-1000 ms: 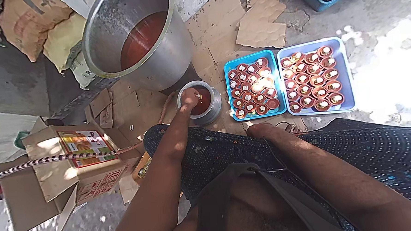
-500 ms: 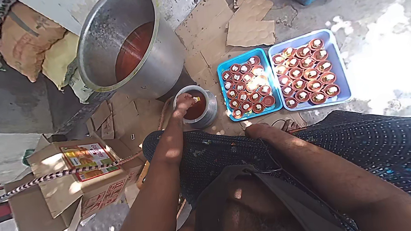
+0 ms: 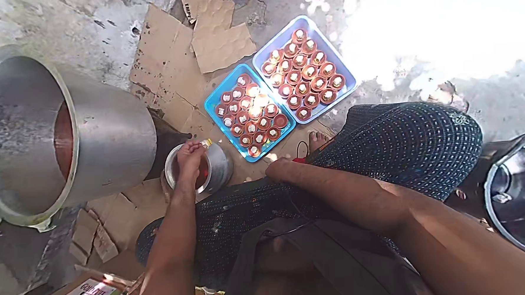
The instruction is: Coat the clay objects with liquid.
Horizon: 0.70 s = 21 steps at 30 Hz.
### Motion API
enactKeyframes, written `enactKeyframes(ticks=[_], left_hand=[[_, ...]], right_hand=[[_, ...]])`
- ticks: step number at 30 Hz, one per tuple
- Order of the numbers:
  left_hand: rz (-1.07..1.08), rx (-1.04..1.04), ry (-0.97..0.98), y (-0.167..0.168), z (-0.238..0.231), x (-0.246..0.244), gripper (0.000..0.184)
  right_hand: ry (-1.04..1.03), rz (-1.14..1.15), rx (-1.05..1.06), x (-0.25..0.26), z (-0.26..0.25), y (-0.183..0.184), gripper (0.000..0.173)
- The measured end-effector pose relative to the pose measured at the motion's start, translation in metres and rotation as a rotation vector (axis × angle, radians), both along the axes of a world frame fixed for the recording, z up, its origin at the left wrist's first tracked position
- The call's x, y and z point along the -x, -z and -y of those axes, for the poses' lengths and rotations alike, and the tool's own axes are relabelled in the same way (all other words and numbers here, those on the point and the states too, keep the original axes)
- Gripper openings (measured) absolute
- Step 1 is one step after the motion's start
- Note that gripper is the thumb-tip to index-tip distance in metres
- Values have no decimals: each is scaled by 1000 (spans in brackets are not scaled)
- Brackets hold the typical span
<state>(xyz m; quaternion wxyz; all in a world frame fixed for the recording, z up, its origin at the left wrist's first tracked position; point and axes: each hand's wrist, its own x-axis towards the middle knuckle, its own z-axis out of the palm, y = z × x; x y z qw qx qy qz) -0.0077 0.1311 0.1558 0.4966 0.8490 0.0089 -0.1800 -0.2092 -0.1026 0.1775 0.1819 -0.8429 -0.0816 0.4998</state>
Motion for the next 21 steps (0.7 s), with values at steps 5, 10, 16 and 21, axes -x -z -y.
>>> enactKeyframes(ticks=[5,10,16,21], left_hand=[[19,-100,377,63,102,1,30],[59,-366,733,116,195,15,29],[122,-595,821,154,259,26,25],[124,-626,805,172,271,28,25]], right_hand=[[5,29,-50,7,18,6,23],[42,-41,-47,3,22,10,23],[34,-143,-66,-7,33,6,28],[56,-199,-111,-14,42,9,33]])
